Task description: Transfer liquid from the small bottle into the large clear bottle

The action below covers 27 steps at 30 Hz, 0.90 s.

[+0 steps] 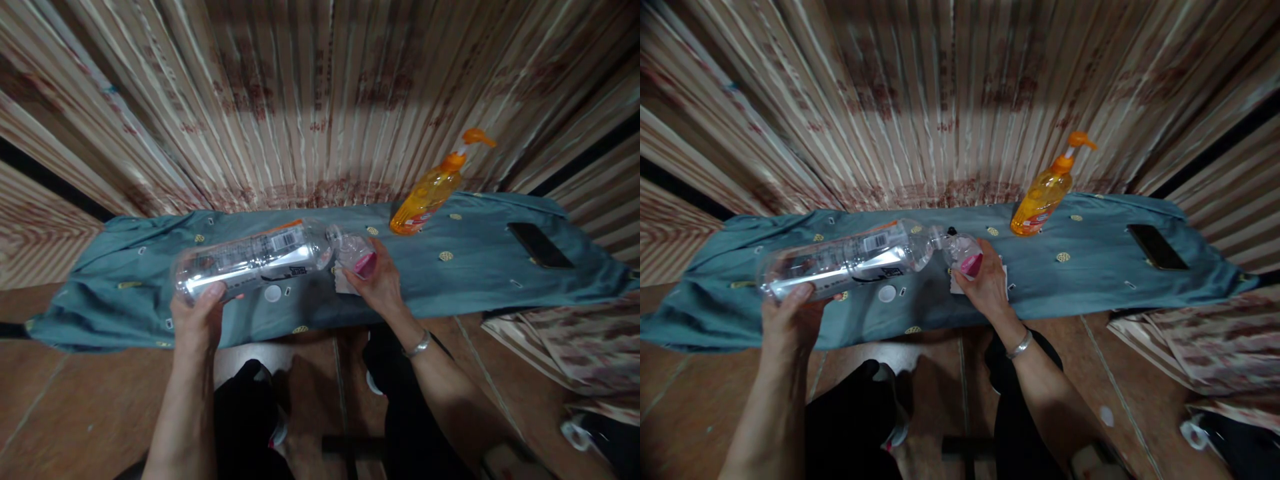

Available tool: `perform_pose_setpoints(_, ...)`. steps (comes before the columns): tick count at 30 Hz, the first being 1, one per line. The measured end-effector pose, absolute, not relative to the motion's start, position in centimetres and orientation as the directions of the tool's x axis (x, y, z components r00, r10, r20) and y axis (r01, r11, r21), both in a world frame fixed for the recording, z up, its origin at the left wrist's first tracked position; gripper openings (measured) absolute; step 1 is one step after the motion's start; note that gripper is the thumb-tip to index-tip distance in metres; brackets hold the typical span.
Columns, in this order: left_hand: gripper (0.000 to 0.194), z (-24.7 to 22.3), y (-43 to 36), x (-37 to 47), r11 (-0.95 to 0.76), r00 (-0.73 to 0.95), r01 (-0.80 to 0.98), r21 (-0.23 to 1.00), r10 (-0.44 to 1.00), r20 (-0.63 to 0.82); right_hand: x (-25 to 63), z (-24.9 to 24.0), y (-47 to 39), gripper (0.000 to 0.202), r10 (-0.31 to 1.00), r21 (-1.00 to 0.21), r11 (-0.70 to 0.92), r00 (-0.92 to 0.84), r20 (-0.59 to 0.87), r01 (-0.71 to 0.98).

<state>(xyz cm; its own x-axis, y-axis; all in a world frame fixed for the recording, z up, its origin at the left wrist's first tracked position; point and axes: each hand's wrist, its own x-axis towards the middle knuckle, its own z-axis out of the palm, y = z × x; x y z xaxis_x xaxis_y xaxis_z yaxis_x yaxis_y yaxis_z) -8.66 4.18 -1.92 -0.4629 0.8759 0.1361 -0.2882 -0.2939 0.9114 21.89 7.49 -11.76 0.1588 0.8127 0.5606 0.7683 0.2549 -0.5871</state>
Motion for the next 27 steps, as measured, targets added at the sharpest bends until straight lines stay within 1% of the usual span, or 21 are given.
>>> perform_pose_setpoints(7, 0.075, -2.31, 4.25, -8.94, -0.327, -0.410, -0.246, 0.912, 0.888, 0.208, 21.89, -11.71, 7.48, 0.088, 0.815, -0.590, 0.250, 0.162, 0.556, 0.767)
perform_pose_setpoints(12, 0.076, -2.16, 4.24, -8.73, -0.322, -0.452, -0.259, 0.911, 0.874, 0.180, 21.88, -11.50, 7.41, 0.087, 0.822, -0.604, 0.241, 0.171, 0.543, 0.760)
perform_pose_setpoints(19, 0.079, -2.12, 4.20, -8.86, -0.305, -0.453, -0.277, 0.911, 0.878, 0.156, 21.84, -11.46, 7.39, 0.090, 0.816, -0.590, 0.239, 0.169, 0.552, 0.771)
perform_pose_setpoints(27, 0.079, -2.39, 4.23, -9.00, -0.326, -0.440, -0.257, 0.910, 0.878, 0.190, 21.99, -11.88, 7.50, 0.090, 0.805, -0.574, 0.249, 0.163, 0.570, 0.780)
